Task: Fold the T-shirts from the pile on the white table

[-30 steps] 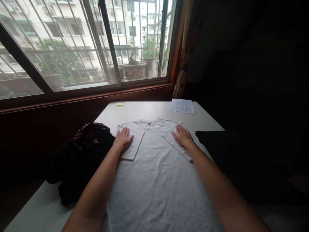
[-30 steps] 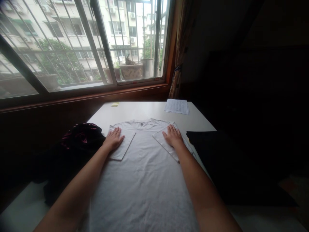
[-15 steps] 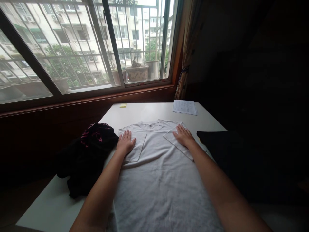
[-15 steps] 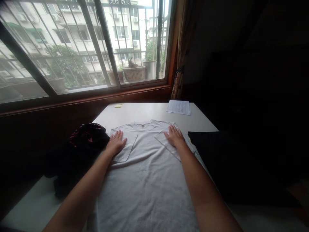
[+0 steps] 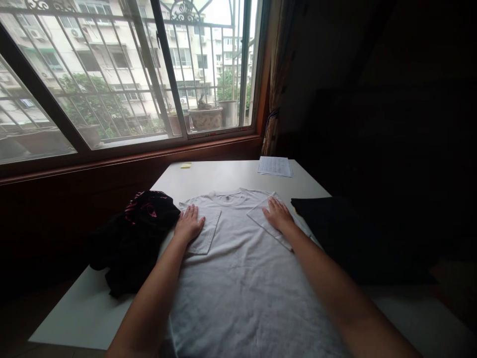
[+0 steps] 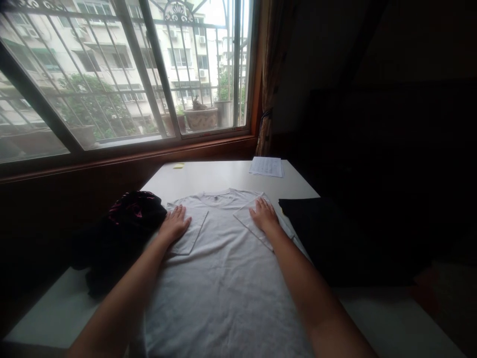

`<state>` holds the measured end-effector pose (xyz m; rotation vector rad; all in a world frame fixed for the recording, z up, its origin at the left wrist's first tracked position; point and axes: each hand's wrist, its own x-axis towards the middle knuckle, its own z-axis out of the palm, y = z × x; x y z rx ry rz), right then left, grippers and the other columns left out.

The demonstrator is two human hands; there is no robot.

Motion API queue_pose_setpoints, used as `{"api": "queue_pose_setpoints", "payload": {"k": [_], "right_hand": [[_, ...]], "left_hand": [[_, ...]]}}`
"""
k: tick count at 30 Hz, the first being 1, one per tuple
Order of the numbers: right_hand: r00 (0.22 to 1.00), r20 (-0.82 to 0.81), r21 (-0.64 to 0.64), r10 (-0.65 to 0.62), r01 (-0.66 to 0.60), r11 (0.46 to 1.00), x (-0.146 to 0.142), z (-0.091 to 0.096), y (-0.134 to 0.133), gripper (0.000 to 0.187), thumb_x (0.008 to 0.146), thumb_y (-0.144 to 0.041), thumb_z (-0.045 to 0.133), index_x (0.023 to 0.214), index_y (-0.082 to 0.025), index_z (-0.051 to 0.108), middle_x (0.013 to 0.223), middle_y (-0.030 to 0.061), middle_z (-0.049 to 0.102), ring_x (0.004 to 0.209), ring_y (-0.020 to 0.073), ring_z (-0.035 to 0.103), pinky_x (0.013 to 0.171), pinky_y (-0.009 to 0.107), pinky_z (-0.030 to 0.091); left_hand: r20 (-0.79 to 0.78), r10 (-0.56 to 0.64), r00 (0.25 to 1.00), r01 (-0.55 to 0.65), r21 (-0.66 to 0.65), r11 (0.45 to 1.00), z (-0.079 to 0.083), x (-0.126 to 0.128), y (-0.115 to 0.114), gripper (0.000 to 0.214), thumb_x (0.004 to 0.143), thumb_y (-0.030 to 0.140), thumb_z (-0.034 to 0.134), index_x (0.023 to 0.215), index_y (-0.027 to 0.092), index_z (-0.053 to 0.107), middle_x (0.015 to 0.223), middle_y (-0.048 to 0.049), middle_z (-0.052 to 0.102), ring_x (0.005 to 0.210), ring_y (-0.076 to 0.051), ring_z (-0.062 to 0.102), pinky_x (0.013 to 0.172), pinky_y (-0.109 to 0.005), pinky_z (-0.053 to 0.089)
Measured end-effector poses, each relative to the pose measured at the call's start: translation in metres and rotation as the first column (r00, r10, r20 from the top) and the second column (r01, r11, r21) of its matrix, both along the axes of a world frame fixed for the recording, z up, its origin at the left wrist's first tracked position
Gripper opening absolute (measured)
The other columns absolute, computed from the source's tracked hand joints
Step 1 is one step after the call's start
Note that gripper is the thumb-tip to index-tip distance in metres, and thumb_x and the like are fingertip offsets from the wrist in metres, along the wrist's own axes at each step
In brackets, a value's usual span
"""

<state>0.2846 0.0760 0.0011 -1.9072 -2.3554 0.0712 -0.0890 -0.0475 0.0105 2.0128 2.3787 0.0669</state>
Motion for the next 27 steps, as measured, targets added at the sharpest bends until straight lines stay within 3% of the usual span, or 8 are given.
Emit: {"api": "queue_pose_setpoints", "payload": {"k": [4,8,11,14,17,19,23,27], "right_hand": [[1.000,0.003,0.027,0.029,-0.029,0.999,0.017,0.000,-0.044,0.063,0.102,-0.041,0.034,0.153,-0.005,0.043,0.164,0.0157,0.035,0.153,0.0265,0.028,0.126,0.038,0.019],[0.992,-0.031,0.103,0.120,-0.116,0.988,0.064,-0.003,-0.114,0.055,0.097,-0.042,0.045,0.143,-0.014,0.057,0.156,0.0131,0.048,0.147,0.0279,0.039,0.124,0.038,0.027],[0.988,-0.106,0.191,0.110,-0.088,0.978,0.111,-0.008,-0.176,0.045,0.094,-0.041,0.049,0.132,-0.020,0.064,0.142,0.0118,0.060,0.130,0.0307,0.054,0.111,0.042,0.044],[0.980,-0.196,0.250,-0.041,0.090,0.964,0.152,-0.016,-0.230,0.045,0.091,-0.051,0.051,0.117,-0.019,0.067,0.117,0.0165,0.068,0.107,0.0353,0.064,0.098,0.050,0.051],[0.906,-0.309,0.102,-0.289,0.334,0.937,0.177,-0.016,-0.261,0.056,0.080,-0.064,0.057,0.110,-0.018,0.067,0.104,0.0173,0.070,0.098,0.0367,0.067,0.087,0.048,0.055],[0.848,-0.343,-0.075,-0.404,0.404,0.912,0.183,-0.009,-0.268,0.058,0.075,-0.067,0.059,0.105,-0.018,0.068,0.102,0.0169,0.072,0.097,0.0369,0.069,0.083,0.046,0.056],[0.832,-0.364,-0.412,-0.419,0.260,0.873,0.188,0.017,-0.273,0.050,0.069,-0.067,0.066,0.091,-0.022,0.073,0.097,0.0127,0.077,0.096,0.0383,0.072,0.083,0.044,0.056],[0.799,-0.478,-0.462,-0.366,0.126,0.878,0.193,0.030,-0.286,0.058,0.062,-0.064,0.072,0.104,-0.024,0.077,0.112,0.0089,0.078,0.111,0.0401,0.069,0.096,0.044,0.054]], "left_hand": [[-0.003,0.000,1.000,0.000,0.001,1.000,-0.001,0.000,0.000,0.074,0.102,0.057,0.020,0.162,0.014,0.026,0.171,-0.0113,0.013,0.159,-0.026,0.011,0.127,-0.048,0.013],[-0.008,-0.001,1.000,0.001,-0.003,1.000,-0.001,0.000,0.000,0.075,0.102,0.057,0.019,0.162,0.012,0.025,0.171,-0.0117,0.013,0.159,-0.026,0.011,0.127,-0.048,0.013],[-0.025,0.002,1.000,-0.002,-0.004,1.000,-0.001,0.001,0.000,0.076,0.102,0.056,0.019,0.162,0.010,0.024,0.171,-0.0118,0.012,0.159,-0.026,0.010,0.127,-0.047,0.013],[-0.033,0.008,0.999,-0.009,-0.011,1.000,-0.001,0.001,0.001,0.075,0.102,0.056,0.019,0.162,0.010,0.025,0.171,-0.0116,0.012,0.159,-0.026,0.010,0.127,-0.047,0.013],[-0.029,0.009,1.000,-0.010,-0.019,1.000,-0.001,0.001,0.001,0.076,0.102,0.056,0.018,0.162,0.009,0.023,0.171,-0.0113,0.012,0.159,-0.025,0.010,0.127,-0.047,0.013],[-0.026,0.009,1.000,-0.010,-0.023,1.000,0.001,0.002,0.000,0.077,0.102,0.056,0.017,0.162,0.008,0.022,0.171,-0.0109,0.011,0.159,-0.025,0.009,0.127,-0.047,0.012],[-0.019,0.011,1.000,-0.012,-0.031,0.999,0.002,0.002,-0.001,0.077,0.102,0.056,0.017,0.162,0.008,0.023,0.171,-0.0110,0.011,0.159,-0.025,0.009,0.128,-0.047,0.012],[-0.020,0.008,1.000,-0.009,-0.023,1.000,0.002,0.002,-0.001,0.077,0.102,0.056,0.017,0.162,0.008,0.023,0.171,-0.0116,0.011,0.159,-0.026,0.010,0.127,-0.048,0.013]]}}
